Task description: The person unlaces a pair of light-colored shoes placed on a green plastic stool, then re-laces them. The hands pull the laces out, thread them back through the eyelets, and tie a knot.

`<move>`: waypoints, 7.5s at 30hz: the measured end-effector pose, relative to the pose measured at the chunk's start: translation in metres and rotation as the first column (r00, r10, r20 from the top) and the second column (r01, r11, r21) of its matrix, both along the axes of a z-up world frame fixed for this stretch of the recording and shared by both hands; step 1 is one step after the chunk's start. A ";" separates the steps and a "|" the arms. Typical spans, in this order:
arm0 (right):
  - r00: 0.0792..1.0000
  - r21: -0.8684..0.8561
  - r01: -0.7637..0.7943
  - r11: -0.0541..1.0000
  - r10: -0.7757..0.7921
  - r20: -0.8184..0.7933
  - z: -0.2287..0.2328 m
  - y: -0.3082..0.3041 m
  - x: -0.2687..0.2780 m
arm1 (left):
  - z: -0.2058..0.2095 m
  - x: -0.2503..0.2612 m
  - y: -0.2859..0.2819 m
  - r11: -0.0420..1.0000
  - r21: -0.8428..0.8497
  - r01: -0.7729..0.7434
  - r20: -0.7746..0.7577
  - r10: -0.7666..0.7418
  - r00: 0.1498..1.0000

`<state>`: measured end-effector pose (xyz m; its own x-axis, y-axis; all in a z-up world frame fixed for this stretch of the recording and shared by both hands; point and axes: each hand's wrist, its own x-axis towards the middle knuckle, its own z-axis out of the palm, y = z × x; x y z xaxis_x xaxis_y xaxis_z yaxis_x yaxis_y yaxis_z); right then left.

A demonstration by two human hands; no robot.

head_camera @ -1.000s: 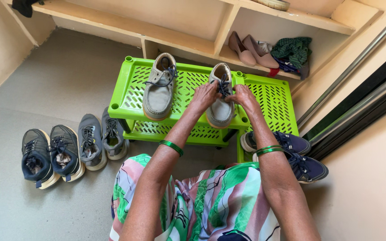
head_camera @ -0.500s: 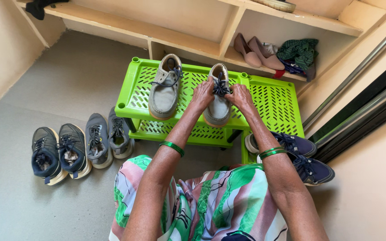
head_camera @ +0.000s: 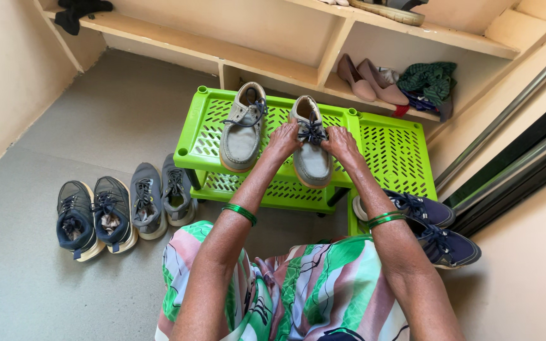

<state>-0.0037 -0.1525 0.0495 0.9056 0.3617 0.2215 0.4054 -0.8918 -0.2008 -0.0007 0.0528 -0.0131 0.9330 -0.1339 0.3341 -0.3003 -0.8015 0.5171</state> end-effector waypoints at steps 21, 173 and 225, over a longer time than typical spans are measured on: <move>0.969 0.304 0.014 0.952 0.063 -0.239 0.049 -0.021 -0.003 | 0.002 0.010 0.008 0.998 -0.048 -0.033 0.244 0.043 0.969; 0.987 0.175 -0.077 0.982 0.050 0.151 0.027 0.005 -0.023 | 0.035 0.011 -0.040 0.754 -0.600 -0.268 -0.406 0.002 0.914; 0.955 0.351 -0.296 0.888 0.276 0.107 0.051 0.022 0.006 | 0.199 -0.010 0.052 0.362 -0.863 0.352 0.290 -0.214 0.933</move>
